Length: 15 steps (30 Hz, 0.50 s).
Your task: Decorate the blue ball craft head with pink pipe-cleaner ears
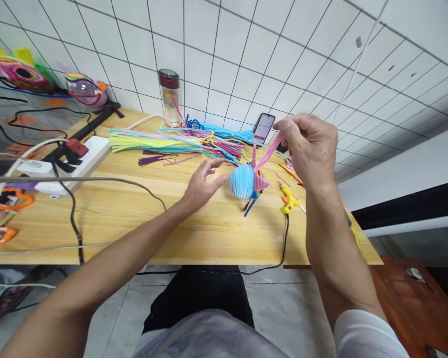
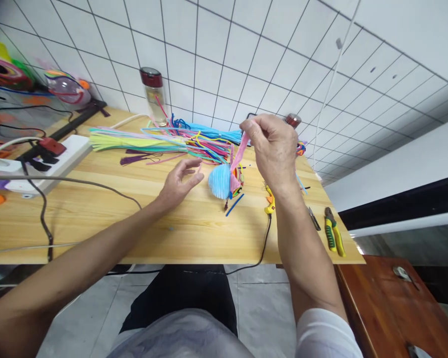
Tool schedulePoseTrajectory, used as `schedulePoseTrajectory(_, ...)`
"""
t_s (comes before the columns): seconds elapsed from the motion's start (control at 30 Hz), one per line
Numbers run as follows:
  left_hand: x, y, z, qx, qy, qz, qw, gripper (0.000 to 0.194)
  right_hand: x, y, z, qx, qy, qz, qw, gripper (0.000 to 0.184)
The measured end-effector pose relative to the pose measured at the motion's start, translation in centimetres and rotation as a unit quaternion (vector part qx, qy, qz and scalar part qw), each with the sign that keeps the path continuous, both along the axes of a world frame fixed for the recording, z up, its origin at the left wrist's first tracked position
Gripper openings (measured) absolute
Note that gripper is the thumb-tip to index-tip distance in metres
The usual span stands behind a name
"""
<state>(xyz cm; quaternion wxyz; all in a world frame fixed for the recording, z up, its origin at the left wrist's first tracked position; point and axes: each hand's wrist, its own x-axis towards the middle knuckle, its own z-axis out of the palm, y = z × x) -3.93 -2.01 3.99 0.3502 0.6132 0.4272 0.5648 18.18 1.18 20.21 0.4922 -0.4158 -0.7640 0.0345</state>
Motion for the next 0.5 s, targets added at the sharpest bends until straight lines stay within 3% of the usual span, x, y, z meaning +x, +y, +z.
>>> schedulePoseTrajectory(0.13,1.3,0.0,4.1,0.039,-0.002,0.018,0.999,0.032,0.1,0.1,0.0,0.005,-0.002,-0.004,1.000,0.036)
schedulePoseTrajectory(0.27,3.0,1.1,8.0,0.057,0.035,-0.065,0.996,0.031,-0.1,-0.1,0.1,-0.001,0.008,0.006,1.000,0.037)
schedulePoseTrajectory(0.4,4.2,2.6,10.0,0.052,0.076,-0.179,0.980,0.019,-0.5,-0.5,0.2,-0.003,0.020,0.011,1.000,0.039)
schedulePoseTrajectory(0.5,4.9,2.7,10.6,0.046,0.066,-0.217,0.973,0.017,-0.5,-0.8,0.3,-0.003,0.025,0.012,1.000,0.039)
